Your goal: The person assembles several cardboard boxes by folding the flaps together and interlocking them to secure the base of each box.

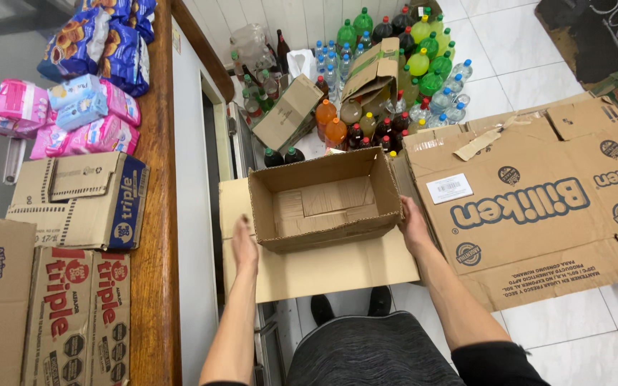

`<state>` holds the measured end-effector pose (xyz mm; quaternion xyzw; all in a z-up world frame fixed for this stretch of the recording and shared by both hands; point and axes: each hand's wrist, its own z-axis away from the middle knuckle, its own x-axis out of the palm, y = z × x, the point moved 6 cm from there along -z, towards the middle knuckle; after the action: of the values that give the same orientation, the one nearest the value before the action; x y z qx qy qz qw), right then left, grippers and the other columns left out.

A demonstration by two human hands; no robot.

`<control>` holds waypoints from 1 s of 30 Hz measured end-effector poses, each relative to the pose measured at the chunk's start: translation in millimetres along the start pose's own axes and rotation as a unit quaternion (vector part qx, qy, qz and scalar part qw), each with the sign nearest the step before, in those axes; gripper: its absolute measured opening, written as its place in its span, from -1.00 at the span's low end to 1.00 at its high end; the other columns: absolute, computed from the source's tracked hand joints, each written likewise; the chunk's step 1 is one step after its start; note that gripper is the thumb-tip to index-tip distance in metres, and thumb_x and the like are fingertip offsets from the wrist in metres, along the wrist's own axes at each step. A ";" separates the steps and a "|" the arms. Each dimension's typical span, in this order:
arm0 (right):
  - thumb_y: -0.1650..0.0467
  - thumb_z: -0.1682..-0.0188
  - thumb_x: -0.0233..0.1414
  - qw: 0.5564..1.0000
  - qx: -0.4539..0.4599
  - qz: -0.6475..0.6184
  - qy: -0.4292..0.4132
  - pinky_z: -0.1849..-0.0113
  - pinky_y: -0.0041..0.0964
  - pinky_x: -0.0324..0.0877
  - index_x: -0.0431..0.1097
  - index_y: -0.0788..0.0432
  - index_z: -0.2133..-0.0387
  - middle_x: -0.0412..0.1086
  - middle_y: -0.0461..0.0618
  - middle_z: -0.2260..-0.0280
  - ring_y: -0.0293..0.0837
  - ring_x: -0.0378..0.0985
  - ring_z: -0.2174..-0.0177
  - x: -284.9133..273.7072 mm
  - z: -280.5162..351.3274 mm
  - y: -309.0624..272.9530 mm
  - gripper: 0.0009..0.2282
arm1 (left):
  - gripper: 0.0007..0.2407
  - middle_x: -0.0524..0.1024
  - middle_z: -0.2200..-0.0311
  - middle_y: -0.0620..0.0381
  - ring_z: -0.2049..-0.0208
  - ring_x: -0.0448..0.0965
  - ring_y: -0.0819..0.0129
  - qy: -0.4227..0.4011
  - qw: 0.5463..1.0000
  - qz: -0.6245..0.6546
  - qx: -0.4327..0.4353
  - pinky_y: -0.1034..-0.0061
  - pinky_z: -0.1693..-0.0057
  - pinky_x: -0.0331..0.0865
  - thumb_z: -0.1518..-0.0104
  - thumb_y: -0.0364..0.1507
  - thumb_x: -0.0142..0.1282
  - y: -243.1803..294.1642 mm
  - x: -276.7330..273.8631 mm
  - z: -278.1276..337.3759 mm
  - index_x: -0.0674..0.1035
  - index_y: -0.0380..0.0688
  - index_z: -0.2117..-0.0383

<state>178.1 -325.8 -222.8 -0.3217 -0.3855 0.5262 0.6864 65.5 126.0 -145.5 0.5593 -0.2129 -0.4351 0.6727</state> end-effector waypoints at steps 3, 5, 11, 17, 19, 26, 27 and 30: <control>-0.02 -0.25 -0.28 0.995 -0.070 0.051 -0.050 -0.36 0.31 0.01 0.17 -0.04 -0.47 0.23 0.06 -0.43 0.17 0.13 -0.43 11.3 25.4 -44.9 -0.39 | -0.42 0.36 -0.38 -0.14 -0.44 0.28 -0.12 0.022 0.970 -0.118 0.210 0.01 -0.50 0.13 -0.44 0.01 -0.17 60.0 -11.1 3.9 0.41 -0.14 -0.42; 0.08 -0.21 -0.11 0.991 -0.082 0.102 -0.035 -0.36 0.35 0.02 0.16 0.01 -0.48 0.19 0.18 -0.44 0.26 0.10 -0.43 32.6 60.4 -84.5 -0.41 | -0.24 0.31 -0.42 -0.21 -0.47 0.21 -0.22 -0.096 0.933 -0.219 0.269 -0.09 -0.52 0.06 -0.21 0.14 0.04 128.6 27.3 41.5 0.40 -0.17 -0.42; 0.28 -0.22 -0.02 0.977 -0.118 0.177 -0.015 -0.38 0.22 0.04 0.25 0.11 -0.44 0.16 0.29 -0.44 0.26 0.10 -0.43 37.1 73.4 -97.3 -0.50 | -0.03 -0.04 -0.61 0.00 -0.58 0.03 -0.06 -0.256 0.769 -0.547 0.209 -0.20 -0.52 0.08 -0.04 0.22 0.27 120.8 112.1 21.6 0.12 0.14 -0.59; 0.39 -0.12 -0.06 0.969 -0.124 0.212 -0.009 -0.38 0.25 0.05 0.28 0.18 -0.41 0.22 0.41 -0.38 0.34 0.16 -0.39 24.5 83.2 -95.5 -0.47 | 0.10 -0.46 -0.62 -0.17 -0.51 0.14 -0.30 -0.223 0.821 -0.513 0.112 -0.23 -0.37 0.39 0.04 0.00 0.51 113.8 131.0 9.1 -0.05 0.16 -0.62; 0.42 -0.08 -0.05 0.965 -0.128 0.227 -0.016 -0.37 0.30 0.06 0.28 0.21 -0.41 0.23 0.48 -0.36 0.41 0.16 -0.38 28.7 90.8 -95.7 -0.45 | 0.12 -0.48 -0.61 -0.19 -0.47 0.22 -0.32 -0.216 0.813 -0.529 0.112 -0.21 -0.32 0.47 0.07 -0.03 0.55 113.6 136.7 9.2 -0.06 0.18 -0.62; 0.18 -0.12 0.09 0.898 -0.107 0.411 -0.114 -0.40 0.18 0.00 0.18 0.05 -0.48 0.17 0.22 -0.45 0.17 0.12 -0.44 65.0 95.6 -96.9 -0.37 | 0.19 -0.52 -0.59 -0.27 -0.28 0.49 -0.35 -0.201 0.791 -0.572 0.087 -0.18 -0.29 0.51 0.07 -0.03 0.57 129.4 141.2 19.4 -0.20 0.21 -0.63; 0.10 -0.16 0.08 0.854 -0.130 0.485 -0.135 -0.43 0.20 -0.13 0.17 0.07 -0.48 0.13 0.21 -0.47 0.17 0.06 -0.47 74.3 97.1 -101.0 -0.35 | 0.17 -0.50 -0.59 -0.31 -0.27 0.51 -0.35 -0.202 0.786 -0.576 0.099 -0.21 -0.29 0.51 0.06 -0.03 0.56 132.4 141.0 21.8 -0.17 0.20 -0.63; 0.09 -0.22 0.00 0.771 -0.148 0.603 -0.139 -0.35 0.15 0.21 0.28 0.03 -0.42 0.17 0.18 -0.45 0.21 0.19 -0.41 93.5 94.6 -108.2 -0.45 | 0.12 -0.45 -0.61 -0.30 -0.36 0.42 -0.29 -0.209 0.763 -0.595 0.144 -0.27 -0.43 0.25 0.05 -0.05 0.57 132.2 138.8 26.1 -0.03 0.12 -0.62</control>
<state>161.3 -257.7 -66.4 -0.5093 -0.2767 0.8073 0.1110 164.9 -3.7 -41.9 0.5593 -0.0328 -0.8181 0.1294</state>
